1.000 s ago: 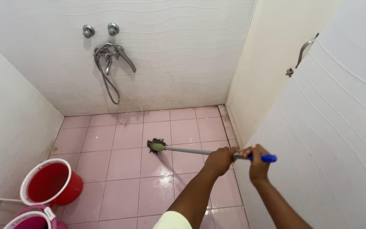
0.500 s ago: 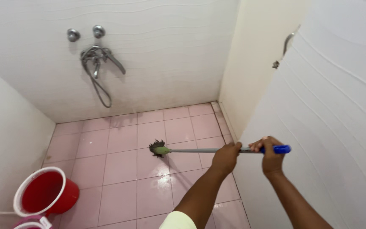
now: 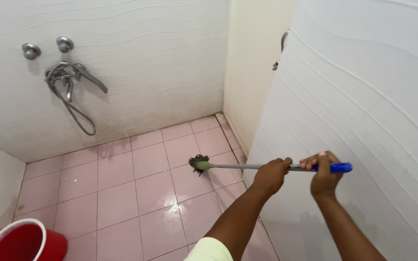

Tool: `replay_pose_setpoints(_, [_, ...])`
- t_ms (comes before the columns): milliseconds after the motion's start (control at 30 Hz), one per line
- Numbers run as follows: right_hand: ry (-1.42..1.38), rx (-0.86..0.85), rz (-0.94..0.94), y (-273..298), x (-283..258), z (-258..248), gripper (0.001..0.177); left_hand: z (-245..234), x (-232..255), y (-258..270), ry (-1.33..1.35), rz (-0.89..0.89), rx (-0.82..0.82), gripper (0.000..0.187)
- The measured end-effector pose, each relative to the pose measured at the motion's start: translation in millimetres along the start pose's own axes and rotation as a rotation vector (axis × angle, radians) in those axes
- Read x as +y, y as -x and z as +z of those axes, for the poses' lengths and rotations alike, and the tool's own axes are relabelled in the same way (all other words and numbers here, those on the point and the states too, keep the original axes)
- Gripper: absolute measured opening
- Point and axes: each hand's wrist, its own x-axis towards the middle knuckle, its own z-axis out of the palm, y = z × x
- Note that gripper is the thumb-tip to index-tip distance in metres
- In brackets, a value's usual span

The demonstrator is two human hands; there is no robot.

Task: The person cleans the floor of a bathroom using a long-handled brush, moving it around the floor drain and near the buckets and toilet.

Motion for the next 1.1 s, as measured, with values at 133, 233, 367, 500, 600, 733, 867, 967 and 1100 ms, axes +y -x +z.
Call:
replay_pose_setpoints(133, [-0.011,-0.021,0.024,15,24,0,0.029,8,-22,2,-0.064,-0.019,-0.032,0.011])
replay_pose_setpoints(233, [0.063,-0.046,0.061,22,37,11,0.029,7,-43,0,-0.137,-0.040,-0.061,0.008])
replay_pose_setpoints(367, [0.159,-0.155,0.142,39,52,33,0.035,-2,-73,13,-0.152,-0.132,-0.051,0.010])
replay_pose_setpoints(500, [0.120,-0.304,0.258,53,65,57,0.032,-17,-99,27,-0.153,-0.197,-0.025,0.016])
replay_pose_setpoints(600, [0.136,-0.385,0.271,59,70,71,0.025,-24,-109,28,-0.238,-0.332,-0.122,0.029])
replay_pose_setpoints(733, [0.189,-0.407,0.276,56,67,81,0.027,-29,-121,29,-0.263,-0.310,-0.120,0.031])
replay_pose_setpoints(867, [0.206,-0.339,0.267,43,50,97,0.032,-49,-120,28,-0.255,-0.108,-0.007,0.027])
replay_pose_setpoints(967, [0.229,-0.235,0.235,29,34,114,0.038,-81,-110,16,-0.253,-0.018,-0.040,0.028])
replay_pose_setpoints(1100, [0.072,-0.097,0.104,8,28,147,0.041,-112,-104,5,-0.131,-0.015,-0.047,0.031])
